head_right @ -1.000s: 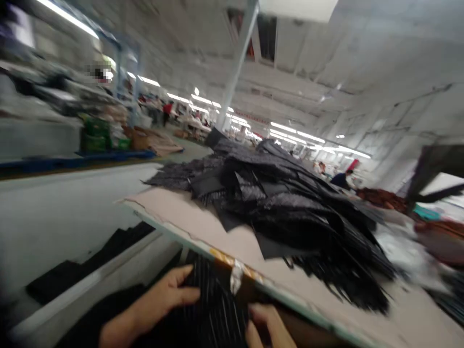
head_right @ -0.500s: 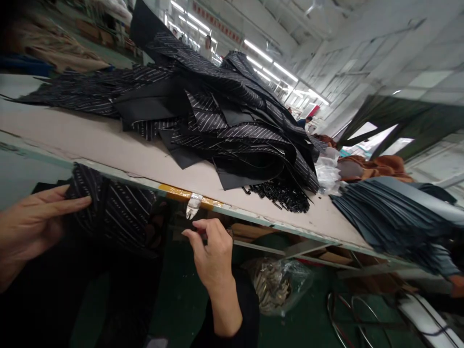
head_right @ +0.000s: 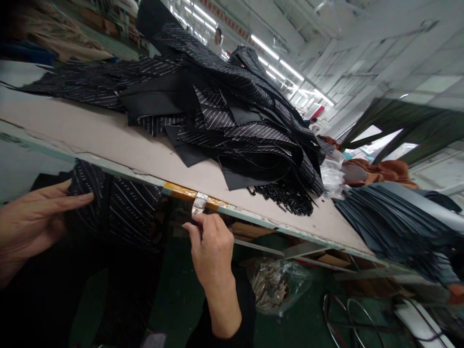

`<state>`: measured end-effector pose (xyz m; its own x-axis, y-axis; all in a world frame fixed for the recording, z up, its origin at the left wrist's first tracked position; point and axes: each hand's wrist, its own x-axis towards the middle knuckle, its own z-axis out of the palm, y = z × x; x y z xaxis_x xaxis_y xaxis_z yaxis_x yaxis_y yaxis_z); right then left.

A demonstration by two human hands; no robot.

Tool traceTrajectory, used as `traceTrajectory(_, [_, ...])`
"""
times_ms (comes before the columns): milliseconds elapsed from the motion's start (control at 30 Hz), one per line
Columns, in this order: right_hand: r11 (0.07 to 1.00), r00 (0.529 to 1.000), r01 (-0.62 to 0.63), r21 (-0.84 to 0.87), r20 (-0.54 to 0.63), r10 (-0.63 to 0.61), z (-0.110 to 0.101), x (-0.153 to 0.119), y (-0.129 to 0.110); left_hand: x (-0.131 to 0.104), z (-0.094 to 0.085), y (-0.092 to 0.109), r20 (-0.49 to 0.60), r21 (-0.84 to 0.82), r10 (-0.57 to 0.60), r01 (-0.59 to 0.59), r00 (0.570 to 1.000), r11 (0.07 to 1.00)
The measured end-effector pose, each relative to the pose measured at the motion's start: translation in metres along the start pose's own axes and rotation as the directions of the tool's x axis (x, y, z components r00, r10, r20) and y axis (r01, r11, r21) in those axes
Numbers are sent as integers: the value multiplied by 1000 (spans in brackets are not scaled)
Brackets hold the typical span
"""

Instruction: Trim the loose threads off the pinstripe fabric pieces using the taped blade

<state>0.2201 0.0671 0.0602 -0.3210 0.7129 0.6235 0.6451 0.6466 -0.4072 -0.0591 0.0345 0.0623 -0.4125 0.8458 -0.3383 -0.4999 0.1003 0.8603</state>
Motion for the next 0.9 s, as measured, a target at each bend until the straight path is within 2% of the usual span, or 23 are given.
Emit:
traceTrajectory(133, [1000,1000,18,0,22,-18,0,2,0,-1,3,-1,33,38,-32,31,999,999])
traceTrajectory(333, [1000,1000,-20,-4,23,21,2,8,2,-1,4,-5,67,36,-16,13,998,999])
traceTrajectory(533, [1000,998,2,21,68,-3,7,10,14,-5,9,-13,170,56,-46,37,984,998])
traceTrajectory(633, [991,995,-82,104,71,75,5,1,18,-8,14,-15,193,34,-37,31,980,999])
traceTrajectory(700, [942,980,-194,273,15,197,1,-7,15,-10,19,-20,242,12,-21,18,970,1000])
traceTrajectory(767, [816,942,-282,504,-15,334,-6,-15,8,-14,24,-27,323,-7,-10,13,946,1000])
traceTrajectory(833, [668,906,-338,663,36,422,-12,-21,-1,-20,30,-38,426,7,-24,24,904,1000])
traceTrajectory(900, [573,867,-416,706,118,484,-15,-23,-9,-27,38,-49,519,62,-55,27,853,998])
